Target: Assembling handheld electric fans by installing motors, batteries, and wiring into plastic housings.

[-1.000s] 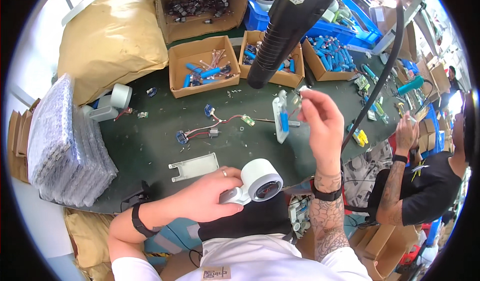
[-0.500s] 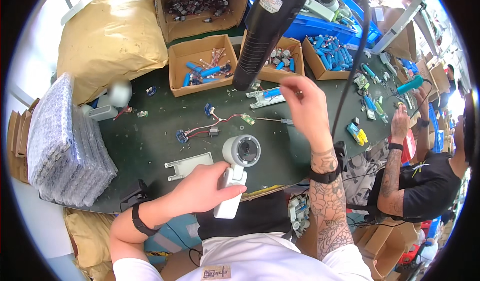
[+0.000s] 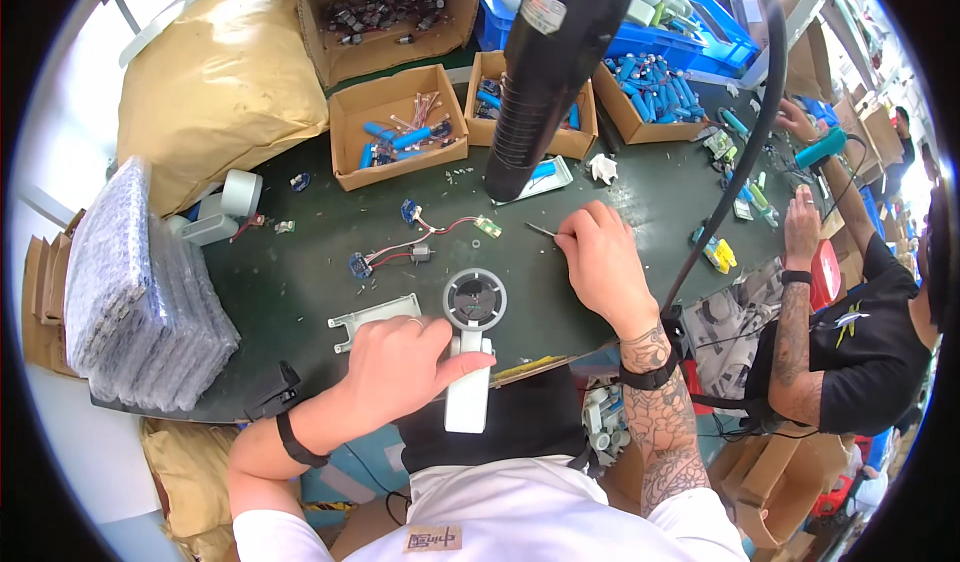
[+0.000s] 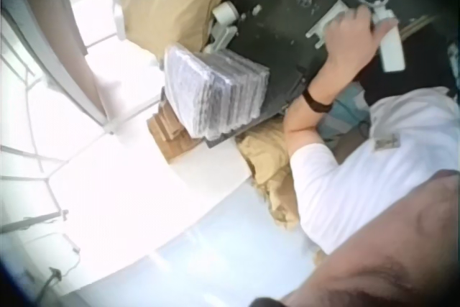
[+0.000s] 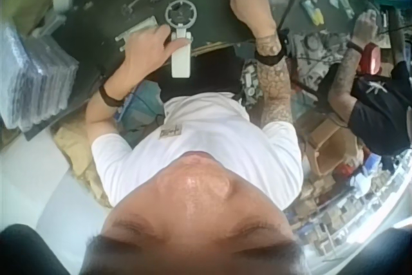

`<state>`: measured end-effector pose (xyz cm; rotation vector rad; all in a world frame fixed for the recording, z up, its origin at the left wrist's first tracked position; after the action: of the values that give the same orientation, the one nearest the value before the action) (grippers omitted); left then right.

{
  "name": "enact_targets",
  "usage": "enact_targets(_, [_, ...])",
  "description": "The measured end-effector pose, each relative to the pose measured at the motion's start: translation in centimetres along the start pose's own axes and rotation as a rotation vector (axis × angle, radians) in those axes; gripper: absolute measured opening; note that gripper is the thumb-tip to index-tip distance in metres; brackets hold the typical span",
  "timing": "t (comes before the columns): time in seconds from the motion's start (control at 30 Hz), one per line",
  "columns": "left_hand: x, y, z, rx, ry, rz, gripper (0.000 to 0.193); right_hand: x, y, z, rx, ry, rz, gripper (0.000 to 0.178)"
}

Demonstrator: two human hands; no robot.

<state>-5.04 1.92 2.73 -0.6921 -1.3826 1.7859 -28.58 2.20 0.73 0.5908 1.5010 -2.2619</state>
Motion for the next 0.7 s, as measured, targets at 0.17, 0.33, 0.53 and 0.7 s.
enact_targets(0.17, [-1.4, -2.9, 0.8, 0.262, -0.059, -0.198, 0.051, -1.5, -1.7, -2.5, 0.044, 0.121, 0.479, 0.008])
enact_targets(0.33, [-1.2, -2.4, 3.8, 0.11, 0.0, -0.34, 0.082, -4.3, -2.9, -4.5, -0.055, 0.18, 0.747, 0.021])
enact_targets(0.53, [-0.9, 1.9, 3.6, 0.156, -0.104, -0.452, 0.073, -8.1, -3.1, -3.7, -0.142, -0.199, 0.298, 0.013])
enact_targets(0.7, [-0.5, 2.2, 3.5, 0.196, -0.12, -0.502, 0.068, -9.4, -3.2, -2.2, -0.156, -0.257, 0.108, 0.009])
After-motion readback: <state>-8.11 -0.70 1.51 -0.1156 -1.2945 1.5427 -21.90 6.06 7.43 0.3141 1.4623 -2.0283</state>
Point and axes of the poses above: each hand's wrist, its own z-axis towards the middle knuckle, its own y-axis out of the palm, x = y × z, the point moved 8 cm from there along z, towards the middle knuckle, and after that the axes turned 13 degrees about z, right-handed, at the moved point
